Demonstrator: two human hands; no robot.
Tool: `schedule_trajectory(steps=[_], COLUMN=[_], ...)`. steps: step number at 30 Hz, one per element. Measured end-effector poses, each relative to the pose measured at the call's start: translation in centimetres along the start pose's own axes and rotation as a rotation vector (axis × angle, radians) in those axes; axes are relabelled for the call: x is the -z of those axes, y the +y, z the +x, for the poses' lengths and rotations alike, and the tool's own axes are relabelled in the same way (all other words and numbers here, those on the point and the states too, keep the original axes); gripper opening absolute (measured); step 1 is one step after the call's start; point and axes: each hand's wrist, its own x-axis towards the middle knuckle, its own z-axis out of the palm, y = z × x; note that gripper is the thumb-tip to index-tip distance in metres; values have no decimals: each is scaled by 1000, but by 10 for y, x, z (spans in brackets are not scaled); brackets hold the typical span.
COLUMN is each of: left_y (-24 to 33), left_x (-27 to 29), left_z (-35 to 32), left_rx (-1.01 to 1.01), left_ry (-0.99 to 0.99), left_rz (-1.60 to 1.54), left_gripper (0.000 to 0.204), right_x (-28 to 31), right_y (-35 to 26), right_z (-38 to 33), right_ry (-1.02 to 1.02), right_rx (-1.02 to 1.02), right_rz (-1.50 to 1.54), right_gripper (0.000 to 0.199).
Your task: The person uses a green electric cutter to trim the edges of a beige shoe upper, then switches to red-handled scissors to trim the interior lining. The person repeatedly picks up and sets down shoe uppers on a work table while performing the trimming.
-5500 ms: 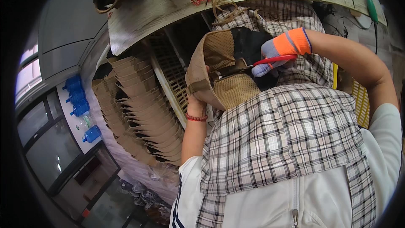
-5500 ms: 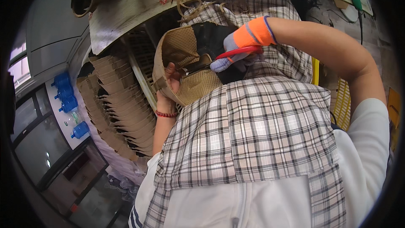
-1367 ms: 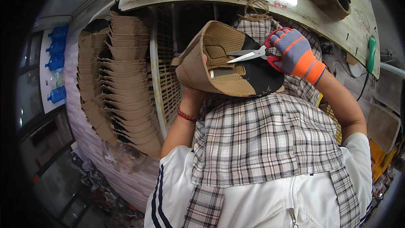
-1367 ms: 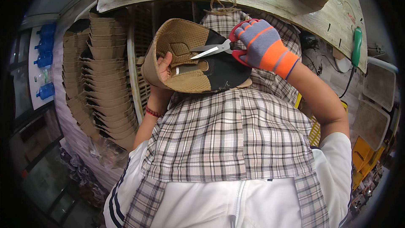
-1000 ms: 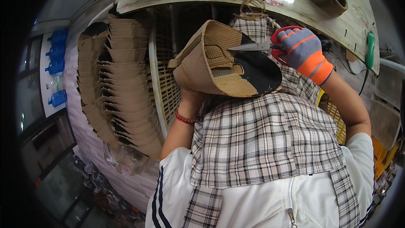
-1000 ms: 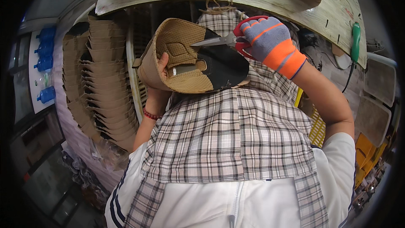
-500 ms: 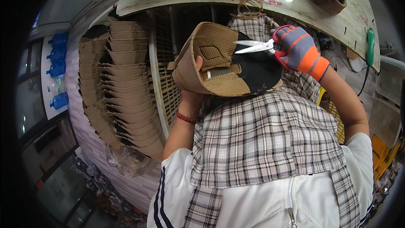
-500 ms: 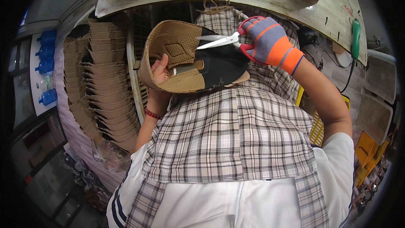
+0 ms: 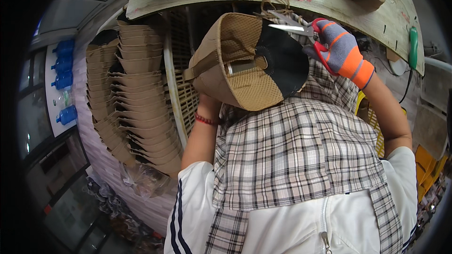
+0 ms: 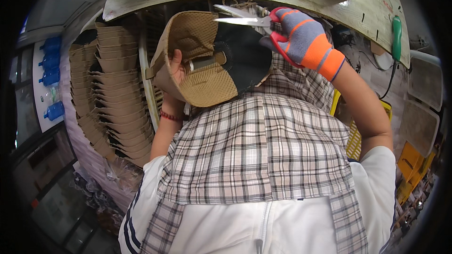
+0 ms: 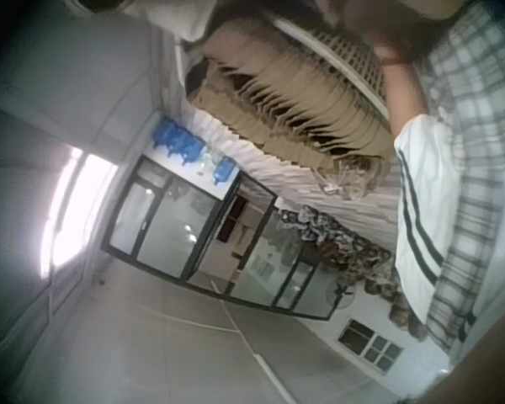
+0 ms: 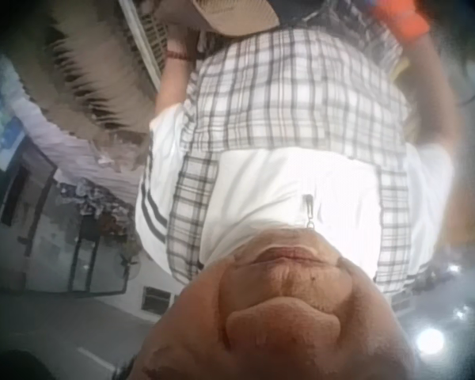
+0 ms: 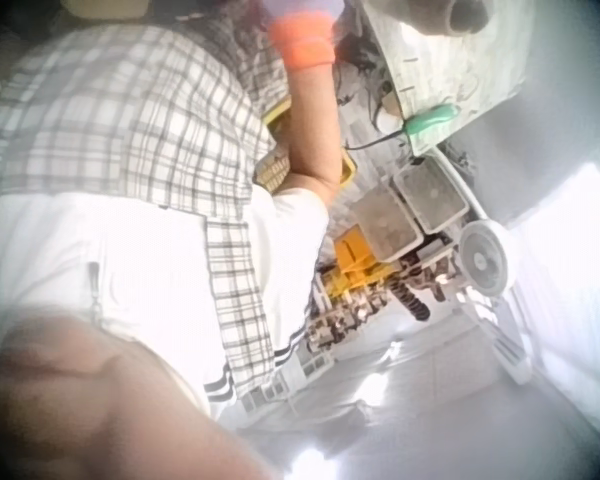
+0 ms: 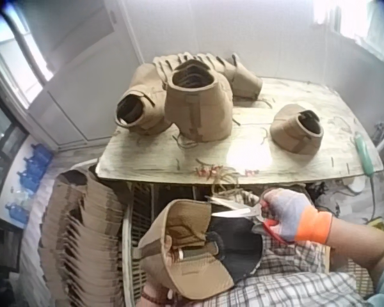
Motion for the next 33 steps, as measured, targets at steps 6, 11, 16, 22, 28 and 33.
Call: schedule_trajectory(steps=[6,11,16,22,28,33], left_y=[2,25,29,30,32,24], left_x=[68,52,40,35,37,58], left_z=[-14,-30,-41,-42,-43,-40], left_rx=[554,744,648,653,682,814], left_ry=[-133,-75,-57,0,9,-101], left_rz=[-336,-185,-156,-105,-60,-12], left_gripper=[58,67,65,60,45,39], right_x=[2,4,-1,-8,12,3], right_y=[-25,-30,-42,-48,-35,-31], right_z=[-19,-21,-10,-12,-13,-13], right_ry=[-556,-664,-808,-733,-581,-423], right_rx=[-12,63,82,111,185,135], right_rz=[-68,-129,-229,-239,-384,-256], right_gripper=[50,48,42,34,31,33])
